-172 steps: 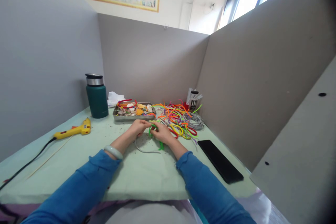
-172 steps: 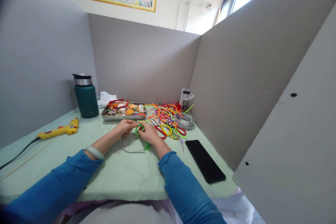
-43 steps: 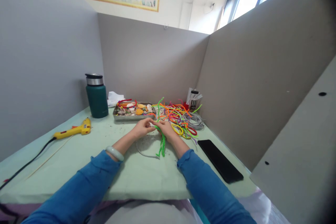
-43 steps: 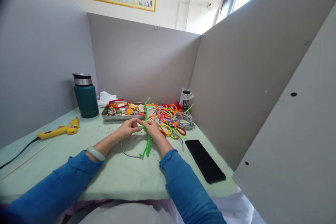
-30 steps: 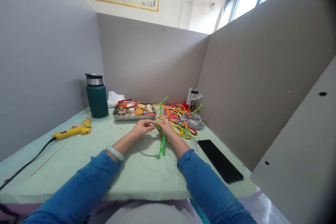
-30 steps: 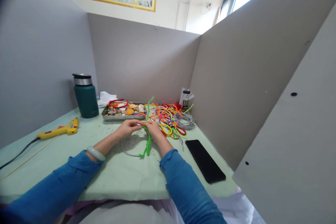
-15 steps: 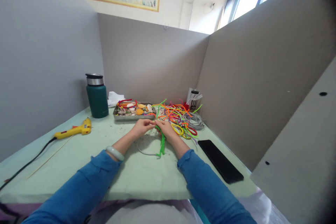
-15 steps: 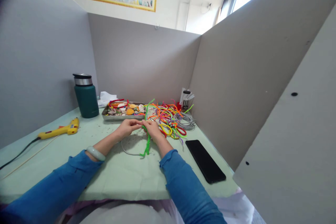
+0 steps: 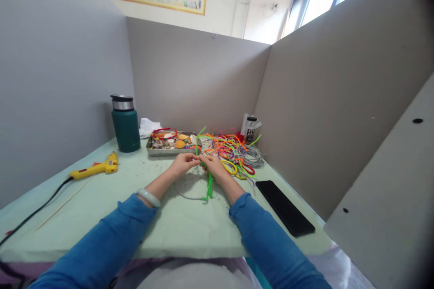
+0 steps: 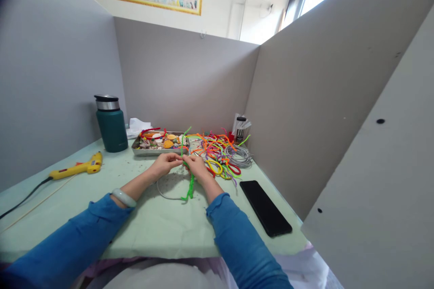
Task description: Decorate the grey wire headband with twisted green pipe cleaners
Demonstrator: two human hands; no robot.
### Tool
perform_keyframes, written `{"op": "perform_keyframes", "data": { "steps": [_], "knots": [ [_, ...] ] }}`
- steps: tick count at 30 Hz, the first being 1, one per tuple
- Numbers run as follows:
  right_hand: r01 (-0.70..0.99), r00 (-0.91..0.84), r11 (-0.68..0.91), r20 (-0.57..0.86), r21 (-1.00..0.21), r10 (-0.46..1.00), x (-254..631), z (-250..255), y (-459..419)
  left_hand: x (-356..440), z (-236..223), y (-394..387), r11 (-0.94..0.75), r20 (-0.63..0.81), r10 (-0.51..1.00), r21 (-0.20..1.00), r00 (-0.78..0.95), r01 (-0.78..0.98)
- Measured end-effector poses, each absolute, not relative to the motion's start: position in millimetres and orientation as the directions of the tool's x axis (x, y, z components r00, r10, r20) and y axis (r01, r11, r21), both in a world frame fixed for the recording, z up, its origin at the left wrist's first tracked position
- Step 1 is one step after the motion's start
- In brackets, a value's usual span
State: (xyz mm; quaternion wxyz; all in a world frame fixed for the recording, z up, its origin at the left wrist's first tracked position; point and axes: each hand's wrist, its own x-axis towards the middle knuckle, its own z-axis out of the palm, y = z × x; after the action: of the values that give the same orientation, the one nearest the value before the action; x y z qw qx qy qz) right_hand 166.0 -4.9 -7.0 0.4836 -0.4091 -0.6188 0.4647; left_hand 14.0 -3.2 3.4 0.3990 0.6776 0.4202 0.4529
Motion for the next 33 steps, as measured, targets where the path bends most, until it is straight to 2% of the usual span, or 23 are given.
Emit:
{"op": "perform_keyframes", "data": {
  "steps": [13, 20, 33],
  "knots": [
    [0.088, -0.208, 0.266, 0.243, -0.960, 0.947, 166.0, -6.3, -5.9, 13.1, 6.9, -8.4, -0.352, 0.290, 0.928, 0.891, 0.235, 0.287],
    [0.136, -0.210, 0.267, 0.235, -0.954, 0.949, 166.5, -6.7, -6.0, 10.8, 9.3, -8.8, -0.379, 0.311, 0.923, 0.839, 0.228, 0.390],
    [0.129, -0.220, 0.254, 0.222, -0.959, 0.950, 166.6, -5.0, -7.7, 8.8, 9.6, -7.6, -0.376, 0.318, 0.925, 0.846, 0.208, 0.377]
  ]
}}
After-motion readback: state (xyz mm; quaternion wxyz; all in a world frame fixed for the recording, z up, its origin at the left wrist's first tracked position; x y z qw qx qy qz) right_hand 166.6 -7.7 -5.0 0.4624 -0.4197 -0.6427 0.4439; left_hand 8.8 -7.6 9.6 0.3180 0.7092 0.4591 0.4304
